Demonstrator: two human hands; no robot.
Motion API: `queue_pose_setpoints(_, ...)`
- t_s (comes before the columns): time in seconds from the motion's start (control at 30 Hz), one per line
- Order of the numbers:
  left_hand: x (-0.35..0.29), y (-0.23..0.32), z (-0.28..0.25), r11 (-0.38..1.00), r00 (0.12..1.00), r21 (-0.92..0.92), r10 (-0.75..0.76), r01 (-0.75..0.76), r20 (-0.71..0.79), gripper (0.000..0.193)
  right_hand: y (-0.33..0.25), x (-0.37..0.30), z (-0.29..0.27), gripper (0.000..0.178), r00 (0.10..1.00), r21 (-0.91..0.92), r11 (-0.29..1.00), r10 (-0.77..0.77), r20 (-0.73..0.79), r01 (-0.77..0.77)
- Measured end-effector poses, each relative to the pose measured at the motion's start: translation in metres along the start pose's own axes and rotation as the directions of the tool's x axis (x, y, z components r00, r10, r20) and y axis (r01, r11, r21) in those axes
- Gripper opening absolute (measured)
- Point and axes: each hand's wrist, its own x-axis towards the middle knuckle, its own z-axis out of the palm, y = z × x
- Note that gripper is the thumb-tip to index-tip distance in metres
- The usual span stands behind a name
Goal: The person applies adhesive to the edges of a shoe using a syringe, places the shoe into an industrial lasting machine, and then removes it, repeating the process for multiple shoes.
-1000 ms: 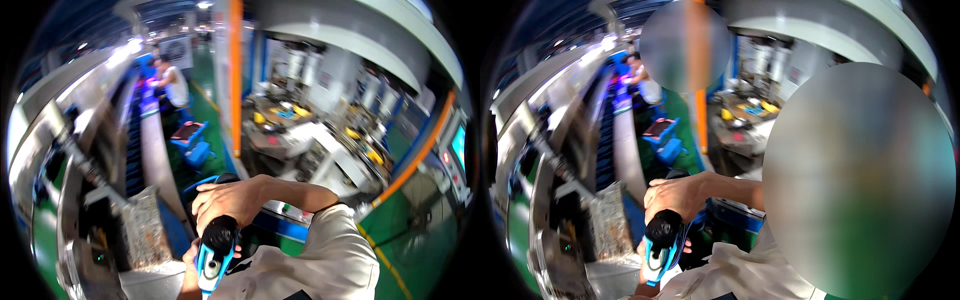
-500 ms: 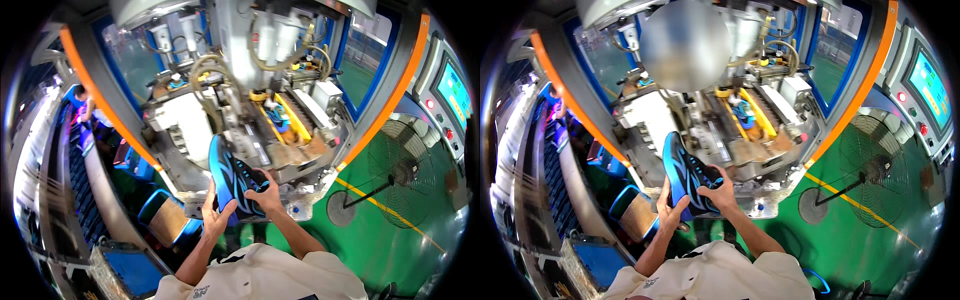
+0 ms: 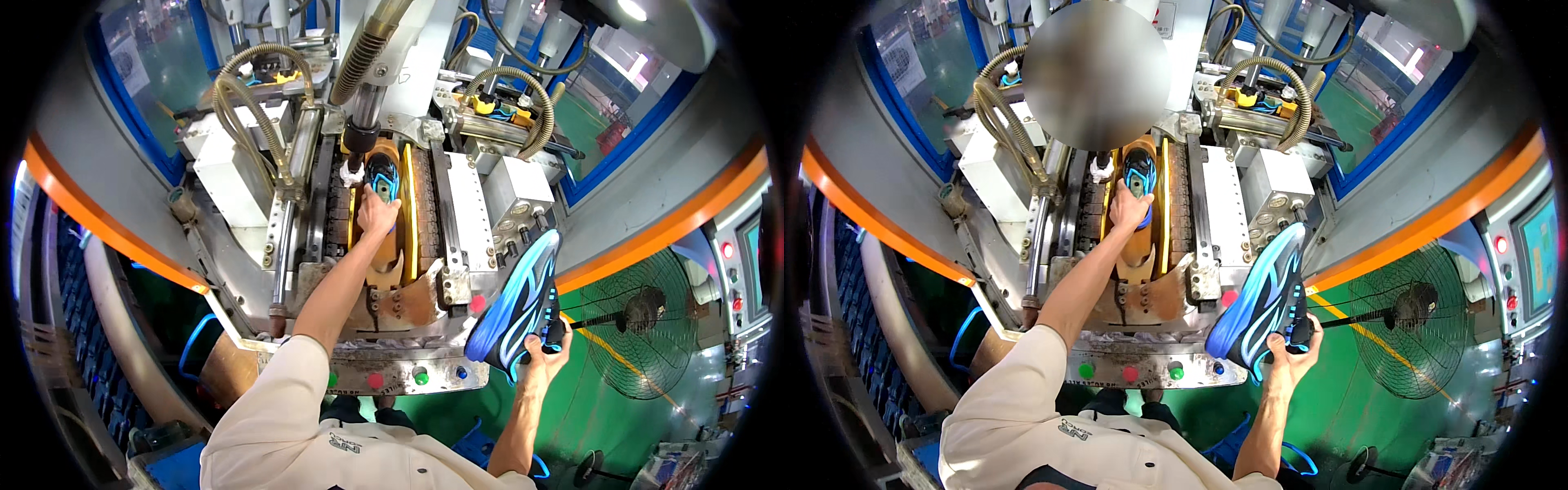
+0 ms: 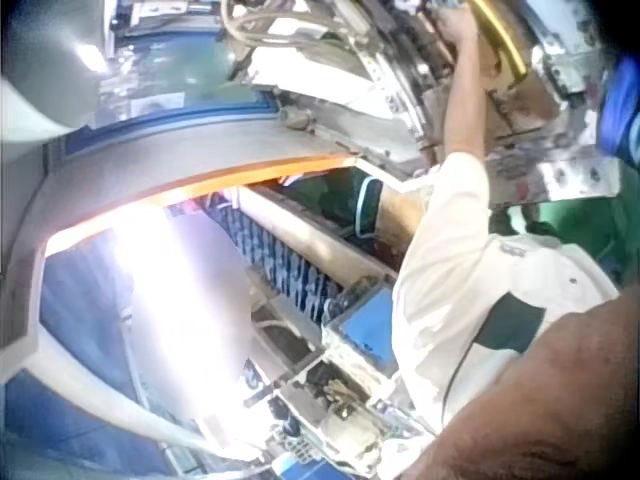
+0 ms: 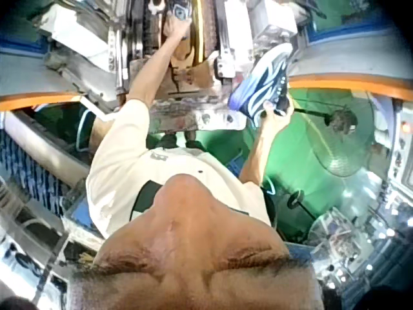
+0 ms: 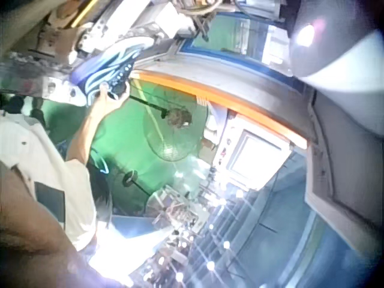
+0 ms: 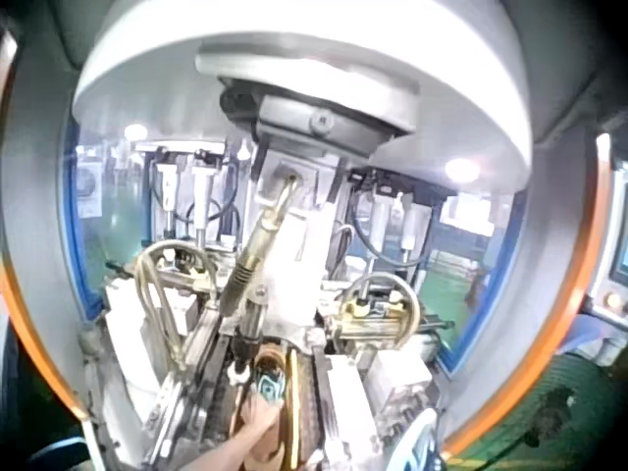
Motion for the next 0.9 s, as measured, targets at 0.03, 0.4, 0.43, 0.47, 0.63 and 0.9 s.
queue_pose_setpoints(0.03,0.012,-0.007,0.003,0.997,1.000,0.082,0.002,-0.001,-0.011,0.081,-0.003,0.001,0.006,0.062,1.000,-0.073,0.997,0.016,-0.001,-0.016)
queue_pose_setpoints(0.4,-0.132,-0.069,-0.239,0.291,0.815,-0.762,-0.181,0.579,0.550,0.039,-0.007,0.139,0.266,0.069,0.914,-0.697,0.656,0.025,0.404,0.290)
queue_pose_setpoints(0.43,-0.157,-0.080,-0.268,0.453,0.881,-0.771,-0.075,0.448,0.468,0.047,-0.008,0.138,0.301,0.070,0.853,-0.746,0.593,0.182,0.490,0.302)
queue_pose_setpoints(0.47,-0.180,-0.094,-0.293,0.400,0.868,-0.775,-0.141,0.489,0.475,0.054,-0.008,0.128,0.335,0.072,0.760,-0.781,0.528,0.340,0.554,0.333)
queue_pose_setpoints(0.63,-0.286,-0.122,-0.388,0.403,0.920,-0.852,-0.334,0.335,0.204,0.062,0.085,0.078,0.412,0.067,0.827,-0.787,0.462,0.176,0.534,0.409)
queue_pose_setpoints(0.9,-0.429,-0.158,-0.378,0.498,0.654,-0.856,-0.696,0.141,-0.298,0.039,0.130,0.081,0.422,0.066,0.751,-0.680,0.499,0.084,0.655,0.537)
